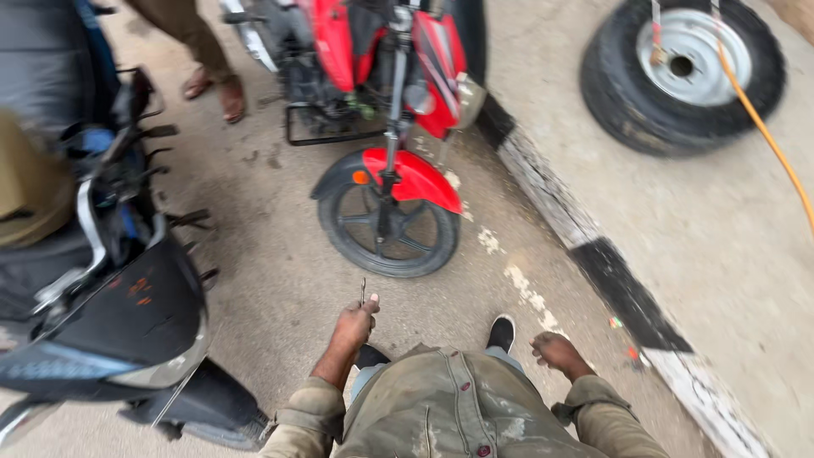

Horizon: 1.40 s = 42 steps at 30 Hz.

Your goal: The person unlocks a motorcycle, then moves to a detached tire lying on the ground. They attach an air hose with a pressure gauge to the tire valve and inflate it while monitoring the pressure.

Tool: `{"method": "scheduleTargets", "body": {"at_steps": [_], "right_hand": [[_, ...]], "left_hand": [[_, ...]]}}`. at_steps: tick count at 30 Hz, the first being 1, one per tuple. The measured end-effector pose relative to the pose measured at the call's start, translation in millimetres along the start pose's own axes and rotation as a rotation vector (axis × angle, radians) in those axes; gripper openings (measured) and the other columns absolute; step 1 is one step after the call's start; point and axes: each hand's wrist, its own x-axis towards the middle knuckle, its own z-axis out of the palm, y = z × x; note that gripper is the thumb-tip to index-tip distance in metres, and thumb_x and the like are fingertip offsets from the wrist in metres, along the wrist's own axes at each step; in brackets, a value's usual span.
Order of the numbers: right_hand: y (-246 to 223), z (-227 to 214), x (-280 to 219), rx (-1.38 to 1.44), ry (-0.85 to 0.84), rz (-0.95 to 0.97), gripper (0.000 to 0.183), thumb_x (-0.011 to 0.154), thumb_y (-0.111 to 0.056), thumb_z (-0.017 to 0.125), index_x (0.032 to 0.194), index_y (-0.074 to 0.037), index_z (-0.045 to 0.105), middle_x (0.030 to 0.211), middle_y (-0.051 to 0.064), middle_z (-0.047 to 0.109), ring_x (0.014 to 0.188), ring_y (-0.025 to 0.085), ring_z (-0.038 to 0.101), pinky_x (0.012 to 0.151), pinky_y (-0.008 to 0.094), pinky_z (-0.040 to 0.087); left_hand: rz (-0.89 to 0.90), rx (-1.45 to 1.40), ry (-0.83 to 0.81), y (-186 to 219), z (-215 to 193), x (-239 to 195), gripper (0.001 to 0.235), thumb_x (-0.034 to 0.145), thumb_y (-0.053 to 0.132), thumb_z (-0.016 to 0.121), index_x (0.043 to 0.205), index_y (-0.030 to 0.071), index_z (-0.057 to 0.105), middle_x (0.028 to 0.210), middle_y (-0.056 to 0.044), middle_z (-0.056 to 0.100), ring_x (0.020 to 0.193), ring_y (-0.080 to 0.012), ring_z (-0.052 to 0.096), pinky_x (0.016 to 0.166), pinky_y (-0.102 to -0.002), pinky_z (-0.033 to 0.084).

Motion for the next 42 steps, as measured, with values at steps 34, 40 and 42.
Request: {"method": "scheduleTargets", "body": {"at_steps": [34, 40, 42], "right_hand": [[4, -580, 301, 0.283, 0.179, 0.103, 0.042, 0.097, -0.038, 0.063, 0.111, 0.002, 0.070, 0.100, 0.017, 0.078, 0.083, 0.027, 0.076, 0.077, 0.043, 0.058], [-107, -660, 385, 0.445, 0.217, 0.065, 0.039, 0.097, -0.035, 0.062, 0.117, -0.002, 0.069, 0.104, 0.013, 0.078, 0.089, 0.025, 0.075, 0.076, 0.039, 0.057], [-174, -705, 447, 0.417, 0.244, -0.019, 0.036, 0.099, -0.032, 0.062, 0.113, -0.001, 0.072, 0.100, 0.012, 0.078, 0.085, 0.023, 0.074, 0.073, 0.037, 0.056]], "left_hand": [[0.206, 0.334, -0.223, 426, 617, 281, 0.035, 0.094, 0.036, 0.071, 0.082, 0.004, 0.066, 0.067, 0.000, 0.061, 0.061, -0.0107, 0.052, 0.056, -0.030, 0.042], [0.355, 0.209, -0.249, 596, 683, 351, 0.033, 0.098, 0.033, 0.072, 0.084, 0.004, 0.064, 0.067, 0.001, 0.053, 0.061, -0.0109, 0.043, 0.054, -0.031, 0.037], [0.443, 0.263, -0.180, 651, 706, 378, 0.032, 0.097, 0.033, 0.071, 0.084, 0.004, 0.065, 0.068, 0.001, 0.058, 0.062, -0.0090, 0.048, 0.055, -0.029, 0.041]]}}
